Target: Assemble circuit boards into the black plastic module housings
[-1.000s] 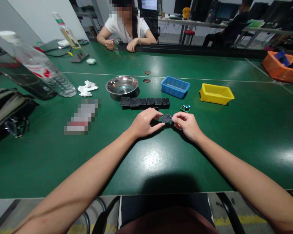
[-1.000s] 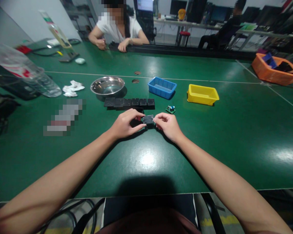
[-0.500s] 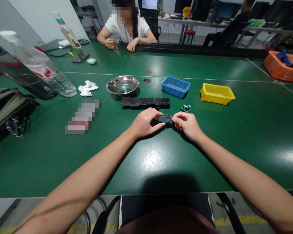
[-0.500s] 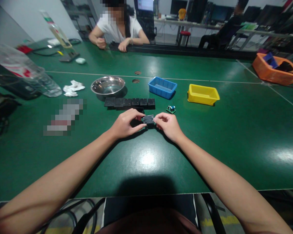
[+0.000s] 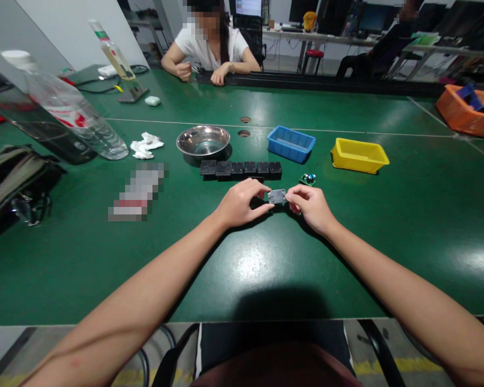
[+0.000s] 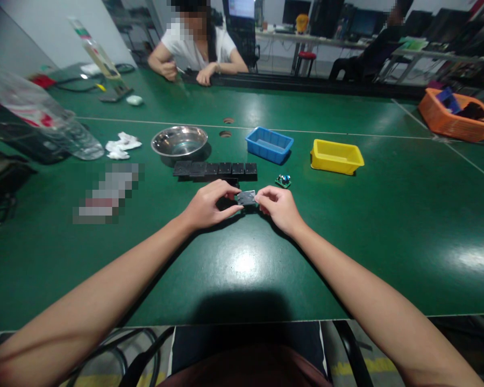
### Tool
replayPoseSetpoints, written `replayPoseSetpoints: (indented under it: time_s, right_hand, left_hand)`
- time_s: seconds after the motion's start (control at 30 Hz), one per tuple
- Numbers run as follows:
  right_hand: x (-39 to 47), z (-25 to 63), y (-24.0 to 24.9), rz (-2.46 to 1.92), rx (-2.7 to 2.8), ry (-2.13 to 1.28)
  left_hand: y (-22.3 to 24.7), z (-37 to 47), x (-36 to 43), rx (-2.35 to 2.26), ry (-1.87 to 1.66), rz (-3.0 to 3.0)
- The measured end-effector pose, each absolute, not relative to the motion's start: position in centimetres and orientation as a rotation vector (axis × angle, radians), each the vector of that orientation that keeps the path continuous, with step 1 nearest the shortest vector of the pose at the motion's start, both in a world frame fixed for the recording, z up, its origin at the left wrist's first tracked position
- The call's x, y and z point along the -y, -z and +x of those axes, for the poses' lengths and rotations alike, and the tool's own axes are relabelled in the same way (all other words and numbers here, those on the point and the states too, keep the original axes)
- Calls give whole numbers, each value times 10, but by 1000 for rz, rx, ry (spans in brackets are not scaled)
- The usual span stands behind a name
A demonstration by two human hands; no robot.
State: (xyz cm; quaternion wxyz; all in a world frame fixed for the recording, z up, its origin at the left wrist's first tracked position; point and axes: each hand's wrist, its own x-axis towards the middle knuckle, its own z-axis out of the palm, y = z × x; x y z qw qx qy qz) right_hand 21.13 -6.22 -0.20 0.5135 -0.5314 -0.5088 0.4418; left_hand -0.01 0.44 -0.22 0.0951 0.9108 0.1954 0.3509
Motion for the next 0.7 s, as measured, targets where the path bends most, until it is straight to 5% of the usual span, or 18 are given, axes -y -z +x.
replayPoseSetpoints:
  time_s: [0.7]
  right_hand:
    - [63, 210, -1, -1290, 1229, -1060]
  left_hand:
    - [1, 0, -4, -615, -993, 2674]
